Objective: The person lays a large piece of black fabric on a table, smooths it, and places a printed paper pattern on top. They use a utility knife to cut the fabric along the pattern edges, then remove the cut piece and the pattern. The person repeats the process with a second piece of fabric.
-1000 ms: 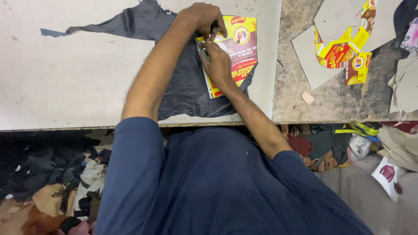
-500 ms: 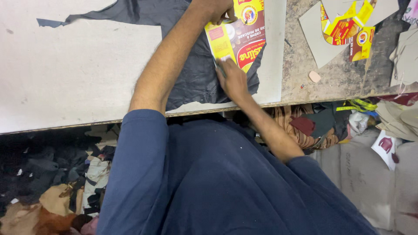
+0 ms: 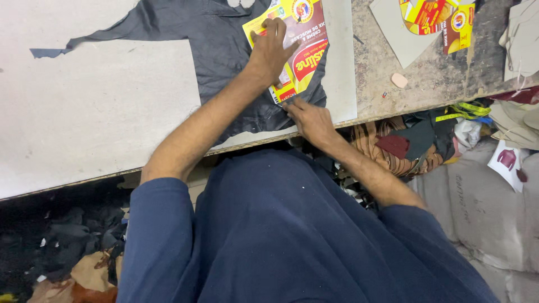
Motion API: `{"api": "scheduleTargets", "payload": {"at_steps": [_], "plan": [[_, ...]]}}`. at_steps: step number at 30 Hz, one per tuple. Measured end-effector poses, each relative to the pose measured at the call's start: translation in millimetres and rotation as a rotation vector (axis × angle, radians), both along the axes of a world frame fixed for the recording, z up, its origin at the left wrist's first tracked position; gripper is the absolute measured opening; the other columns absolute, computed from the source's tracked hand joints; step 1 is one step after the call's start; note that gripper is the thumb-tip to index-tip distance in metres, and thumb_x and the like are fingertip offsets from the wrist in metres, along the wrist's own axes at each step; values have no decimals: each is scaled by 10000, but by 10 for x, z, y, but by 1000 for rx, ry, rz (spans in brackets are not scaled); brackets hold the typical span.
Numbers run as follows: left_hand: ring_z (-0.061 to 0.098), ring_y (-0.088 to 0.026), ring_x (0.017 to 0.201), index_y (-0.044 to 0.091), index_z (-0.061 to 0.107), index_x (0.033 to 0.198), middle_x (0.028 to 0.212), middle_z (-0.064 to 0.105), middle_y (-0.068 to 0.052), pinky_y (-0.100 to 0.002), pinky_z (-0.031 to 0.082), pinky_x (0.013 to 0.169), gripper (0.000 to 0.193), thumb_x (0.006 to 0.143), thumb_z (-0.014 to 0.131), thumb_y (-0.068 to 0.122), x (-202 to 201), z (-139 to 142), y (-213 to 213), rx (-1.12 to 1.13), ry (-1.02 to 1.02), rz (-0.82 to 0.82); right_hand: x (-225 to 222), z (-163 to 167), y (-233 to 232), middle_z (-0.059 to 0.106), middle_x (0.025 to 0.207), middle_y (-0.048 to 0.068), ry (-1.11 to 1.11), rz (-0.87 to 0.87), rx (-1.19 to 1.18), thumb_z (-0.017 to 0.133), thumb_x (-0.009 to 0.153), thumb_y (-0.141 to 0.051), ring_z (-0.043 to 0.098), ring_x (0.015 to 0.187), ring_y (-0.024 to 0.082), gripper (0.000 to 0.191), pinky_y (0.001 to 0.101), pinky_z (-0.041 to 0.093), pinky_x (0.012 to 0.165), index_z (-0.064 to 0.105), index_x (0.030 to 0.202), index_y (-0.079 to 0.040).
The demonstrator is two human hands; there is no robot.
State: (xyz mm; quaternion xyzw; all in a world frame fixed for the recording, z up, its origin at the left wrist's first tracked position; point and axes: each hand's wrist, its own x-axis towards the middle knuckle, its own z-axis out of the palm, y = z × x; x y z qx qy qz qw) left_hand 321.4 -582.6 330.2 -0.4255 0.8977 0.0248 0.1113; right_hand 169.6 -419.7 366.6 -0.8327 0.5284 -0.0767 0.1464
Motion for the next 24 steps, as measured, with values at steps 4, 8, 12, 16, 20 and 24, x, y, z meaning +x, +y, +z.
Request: {"api": "scheduleTargets", "payload": {"at_steps": [4,8,12,16,20,24], "plan": [[113,-534,1476,478,311,1582,1611,60,-359,-849,238,1002,850,850,740,437,-49,-92,184,3,125,79,-201,-74,-376,658,1045,44,-3,255,-148,646,836,-7,655,946,270,338,417,516,808,702,1143,-135],[41,-556,1494,512,297,1564,1619,-22,-367,-908,190,967,777,921,708,366,-95,-197,188,-51,160,119,-407,-172,-584,658,1045,49,10,384,-90,643,777,17,626,1015,267,389,414,477,834,704,1137,-117],[12,-559,1510,492,232,1623,1640,-57,-363,-870,175,1012,935,852,737,333,-93,-201,201,102,67,118,-869,-185,-789,655,1045,50,38,408,-55,649,761,26,615,1032,273,414,425,469,845,701,1146,-117],[21,-571,1505,490,262,1616,1635,-46,-370,-882,180,1006,897,876,732,300,-93,-256,235,26,121,127,-1532,1,-1037,647,1032,57,152,358,-113,678,715,1,626,1031,289,429,431,500,907,695,1127,-121],[12,-605,1505,465,288,1629,1636,-25,-382,-854,135,1079,872,899,723,270,-101,-423,209,-37,215,115,-1634,204,-951,648,993,79,252,187,-150,733,766,-18,657,977,312,337,438,508,812,695,1088,-108],[-85,-568,1526,434,304,1644,1666,-38,-353,-860,74,1074,893,887,738,245,-117,-445,118,-101,277,19,-1171,306,-590,691,966,134,83,-189,-234,759,856,-32,698,819,321,244,440,532,694,694,1087,-75]]}}
